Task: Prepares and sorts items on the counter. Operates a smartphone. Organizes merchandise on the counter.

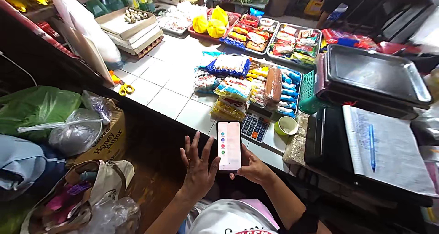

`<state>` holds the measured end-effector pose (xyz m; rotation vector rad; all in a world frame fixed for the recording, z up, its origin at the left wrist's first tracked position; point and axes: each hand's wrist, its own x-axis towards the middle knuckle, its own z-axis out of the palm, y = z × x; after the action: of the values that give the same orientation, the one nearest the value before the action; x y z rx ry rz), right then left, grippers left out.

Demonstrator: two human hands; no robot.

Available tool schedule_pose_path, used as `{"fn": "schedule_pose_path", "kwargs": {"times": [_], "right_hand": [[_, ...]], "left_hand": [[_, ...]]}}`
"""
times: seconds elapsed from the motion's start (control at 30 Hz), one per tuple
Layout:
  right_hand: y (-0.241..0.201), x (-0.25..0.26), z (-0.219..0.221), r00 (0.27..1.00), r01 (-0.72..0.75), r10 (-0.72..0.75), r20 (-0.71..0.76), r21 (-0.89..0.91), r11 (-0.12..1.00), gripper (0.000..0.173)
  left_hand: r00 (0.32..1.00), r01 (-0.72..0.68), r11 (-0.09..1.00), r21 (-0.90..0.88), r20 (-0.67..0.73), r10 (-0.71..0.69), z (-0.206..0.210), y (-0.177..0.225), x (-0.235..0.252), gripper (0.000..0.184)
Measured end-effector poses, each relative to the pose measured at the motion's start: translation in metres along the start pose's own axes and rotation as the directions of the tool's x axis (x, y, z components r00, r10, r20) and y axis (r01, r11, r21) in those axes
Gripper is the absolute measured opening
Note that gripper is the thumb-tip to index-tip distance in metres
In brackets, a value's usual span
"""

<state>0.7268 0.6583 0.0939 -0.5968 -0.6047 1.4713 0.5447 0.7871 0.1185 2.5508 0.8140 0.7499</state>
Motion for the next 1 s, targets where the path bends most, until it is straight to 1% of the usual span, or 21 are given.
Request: {"fn": "schedule_pose_path", "kwargs": {"times": [0.1, 0.23, 0.3, 0.33, 0.4, 0.43, 0.47, 0.5, 0.53, 0.57, 0.6, 0.63, 0.67, 0.73, 0.77, 0.8, 0.83, 0.87, 0.9, 0.97, 1.0], "right_hand": [[-0.009, 0.000, -0.005, 0.999, -0.013, 0.012, -0.040, -0.023, 1.000, 0.095], [-0.012, 0.000, -0.010, 0.997, -0.025, 0.023, -0.069, -0.031, 0.999, 0.097], [-0.015, -0.008, -0.018, 0.996, -0.035, 0.035, -0.080, 0.011, 0.999, 0.098], [-0.017, -0.015, -0.022, 0.993, -0.045, 0.049, -0.109, 0.044, 0.998, 0.095], [-0.016, -0.035, -0.030, 0.962, -0.051, 0.081, -0.260, 0.121, 0.991, 0.083], [-0.014, -0.046, -0.035, 0.924, -0.043, 0.101, -0.369, 0.161, 0.986, 0.078], [-0.011, -0.057, -0.039, 0.863, -0.030, 0.125, -0.490, 0.197, 0.980, 0.075], [-0.008, -0.066, -0.044, 0.781, -0.009, 0.152, -0.605, 0.233, 0.973, 0.072], [-0.004, -0.073, -0.048, 0.682, 0.032, 0.179, -0.709, 0.272, 0.962, 0.066], [-0.002, -0.077, -0.052, 0.580, 0.091, 0.207, -0.788, 0.315, 0.945, 0.055], [-0.001, -0.078, -0.058, 0.490, 0.157, 0.235, -0.840, 0.350, 0.923, 0.040], [0.000, -0.077, -0.064, 0.424, 0.212, 0.263, -0.867, 0.377, 0.901, 0.029], [0.000, -0.076, -0.069, 0.395, 0.256, 0.276, -0.876, 0.394, 0.883, 0.026], [-0.005, -0.067, -0.075, 0.377, 0.314, 0.238, -0.895, 0.366, 0.876, 0.027], [-0.009, -0.059, -0.074, 0.337, 0.344, 0.197, -0.921, 0.315, 0.884, 0.026], [-0.013, -0.050, -0.072, 0.264, 0.378, 0.147, -0.953, 0.242, 0.894, 0.025], [-0.015, -0.042, -0.072, 0.175, 0.408, 0.092, -0.980, 0.157, 0.899, 0.028], [-0.014, -0.037, -0.072, 0.098, 0.420, 0.037, -0.994, 0.075, 0.905, 0.040], [-0.011, -0.034, -0.073, 0.044, 0.402, -0.009, -0.999, 0.010, 0.915, 0.055], [0.001, -0.034, -0.070, -0.011, 0.298, -0.096, -0.995, -0.095, 0.950, 0.074], [0.008, -0.036, -0.070, -0.019, 0.240, -0.129, -0.991, -0.130, 0.962, 0.080]], "left_hand": [[0.991, 0.131, 0.987, -0.088, 0.033, -0.128, 0.002, -0.006, -0.010, 0.066], [0.973, 0.228, 0.972, -0.057, 0.039, -0.226, -0.003, -0.031, -0.033, 0.066], [0.963, 0.265, 0.964, -0.030, 0.055, -0.263, -0.007, -0.045, -0.044, 0.068], [0.956, 0.288, 0.958, -0.019, 0.064, -0.286, -0.010, -0.052, -0.050, 0.068], [0.946, 0.318, 0.948, -0.004, 0.068, -0.317, -0.016, -0.064, -0.062, 0.065], [0.938, 0.340, 0.940, -0.008, 0.077, -0.339, -0.018, -0.068, -0.067, 0.063], [0.924, 0.372, 0.928, -0.010, 0.094, -0.370, -0.020, -0.072, -0.073, 0.060], [0.905, 0.411, 0.912, -0.002, 0.120, -0.408, -0.021, -0.073, -0.077, 0.059], [0.881, 0.450, 0.893, 0.010, 0.155, -0.446, -0.021, -0.073, -0.079, 0.058], [0.865, 0.472, 0.881, 0.019, 0.183, -0.467, -0.020, -0.074, -0.082, 0.058], [0.854, 0.483, 0.875, 0.024, 0.210, -0.477, -0.020, -0.074, -0.084, 0.058], [0.849, 0.485, 0.874, 0.024, 0.228, -0.477, -0.018, -0.075, -0.086, 0.058], [0.849, 0.484, 0.875, 0.014, 0.236, -0.473, -0.017, -0.075, -0.087, 0.058], [0.857, 0.477, 0.879, -0.013, 0.230, -0.462, -0.016, -0.074, -0.087, 0.058], [0.865, 0.467, 0.884, -0.016, 0.216, -0.453, -0.016, -0.073, -0.087, 0.058], [0.874, 0.455, 0.890, -0.016, 0.198, -0.443, -0.016, -0.073, -0.086, 0.059], [0.880, 0.449, 0.893, -0.015, 0.179, -0.440, -0.017, -0.072, -0.085, 0.060], [0.883, 0.449, 0.894, -0.017, 0.164, -0.440, -0.018, -0.071, -0.086, 0.060], [0.882, 0.454, 0.891, -0.015, 0.152, -0.446, -0.020, -0.071, -0.088, 0.060], [0.876, 0.471, 0.882, -0.018, 0.130, -0.465, -0.022, -0.074, -0.095, 0.057], [0.870, 0.481, 0.877, -0.012, 0.128, -0.476, -0.023, -0.076, -0.101, 0.055]]}}
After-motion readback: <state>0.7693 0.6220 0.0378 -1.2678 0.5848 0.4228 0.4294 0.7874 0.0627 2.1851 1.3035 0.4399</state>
